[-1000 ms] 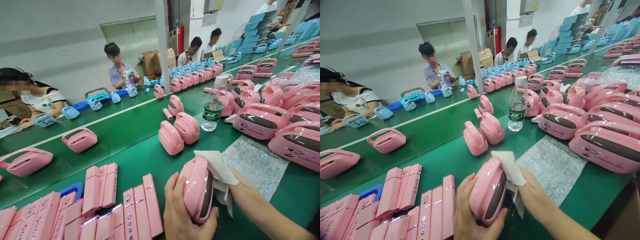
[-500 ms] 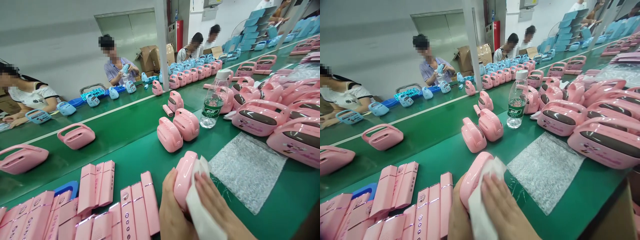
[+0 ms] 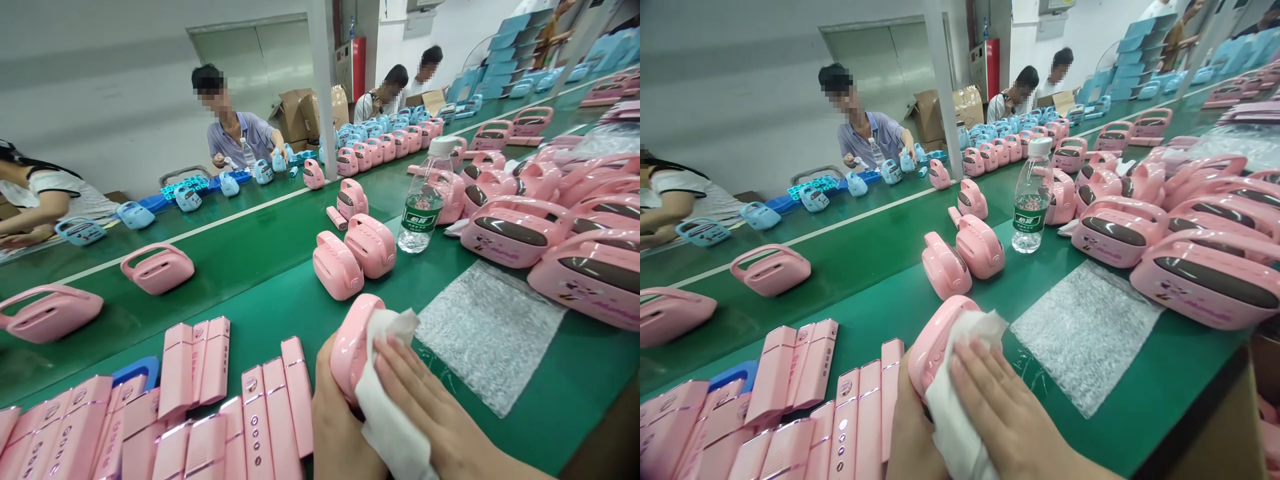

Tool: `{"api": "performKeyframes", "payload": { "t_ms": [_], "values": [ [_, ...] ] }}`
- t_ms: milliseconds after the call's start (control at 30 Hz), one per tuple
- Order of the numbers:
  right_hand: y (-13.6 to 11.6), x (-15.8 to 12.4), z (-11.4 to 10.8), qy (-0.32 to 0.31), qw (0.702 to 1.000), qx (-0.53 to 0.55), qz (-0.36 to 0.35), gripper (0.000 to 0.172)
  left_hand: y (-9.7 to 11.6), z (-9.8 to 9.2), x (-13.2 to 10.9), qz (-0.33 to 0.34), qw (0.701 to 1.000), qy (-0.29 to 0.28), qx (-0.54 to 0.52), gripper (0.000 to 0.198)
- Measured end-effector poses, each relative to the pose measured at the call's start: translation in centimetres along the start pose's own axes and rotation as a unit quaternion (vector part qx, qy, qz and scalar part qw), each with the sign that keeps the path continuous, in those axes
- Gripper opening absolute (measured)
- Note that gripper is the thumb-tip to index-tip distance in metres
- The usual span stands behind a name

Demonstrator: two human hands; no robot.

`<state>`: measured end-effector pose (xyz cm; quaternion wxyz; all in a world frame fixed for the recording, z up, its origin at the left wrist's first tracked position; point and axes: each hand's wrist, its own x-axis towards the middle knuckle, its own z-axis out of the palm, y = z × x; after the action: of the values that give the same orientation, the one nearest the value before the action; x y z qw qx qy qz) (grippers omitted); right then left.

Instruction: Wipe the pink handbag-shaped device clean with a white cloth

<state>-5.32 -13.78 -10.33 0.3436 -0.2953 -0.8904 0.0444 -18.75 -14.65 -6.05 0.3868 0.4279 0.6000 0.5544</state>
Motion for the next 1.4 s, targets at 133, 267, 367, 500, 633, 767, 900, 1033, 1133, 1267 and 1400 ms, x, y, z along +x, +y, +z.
{"api": "performKeyframes", "payload": {
  "t_ms": [133,267,367,500,633,767,900,1033,1133,1267,1400],
  "values": [
    [1.4,1.0,-0.5,-0.004,0.940,0.209,0.270,0.059,0.0,-0.2,0.0,0.024,1.000,-0.009,0.011,0.064],
    [4.3,2.5,-2.5,-0.149,0.825,0.386,0.385,0.067,-0.2,-0.7,-0.1,-0.011,0.999,-0.015,0.030,0.067],
    [6.6,3.4,-3.5,-0.177,0.818,0.437,0.329,0.072,-0.2,-0.9,0.0,-0.009,0.999,-0.041,0.014,0.059],
    [8.2,4.1,-3.1,-0.201,0.783,0.507,0.300,0.081,0.0,-0.6,0.1,0.000,0.999,-0.041,-0.017,0.055],
    [8.3,4.6,-2.0,-0.186,0.742,0.570,0.300,0.085,0.3,-0.1,0.3,-0.030,0.995,-0.038,-0.082,0.052],
    [7.9,4.7,-1.7,-0.170,0.720,0.598,0.307,0.077,0.2,0.3,0.2,-0.056,0.994,-0.028,-0.090,0.053],
    [7.4,4.8,-2.0,-0.162,0.694,0.623,0.322,0.064,-0.3,0.8,-0.2,-0.065,0.995,0.032,-0.068,0.060],
    [7.2,4.7,-2.1,-0.163,0.676,0.638,0.330,0.054,-0.9,1.3,-0.3,-0.059,0.996,0.068,-0.004,0.057],
    [7.2,4.6,-2.2,-0.158,0.682,0.635,0.325,0.051,-1.0,1.4,-0.3,-0.047,0.996,0.069,0.012,0.056],
    [7.2,4.5,-2.4,-0.165,0.710,0.608,0.314,0.053,-0.8,1.2,-0.2,-0.009,0.994,0.084,0.073,0.055],
    [7.2,4.5,-2.8,-0.179,0.745,0.562,0.311,0.055,-0.6,0.8,0.1,0.000,0.995,0.067,0.074,0.052]
  ]
}}
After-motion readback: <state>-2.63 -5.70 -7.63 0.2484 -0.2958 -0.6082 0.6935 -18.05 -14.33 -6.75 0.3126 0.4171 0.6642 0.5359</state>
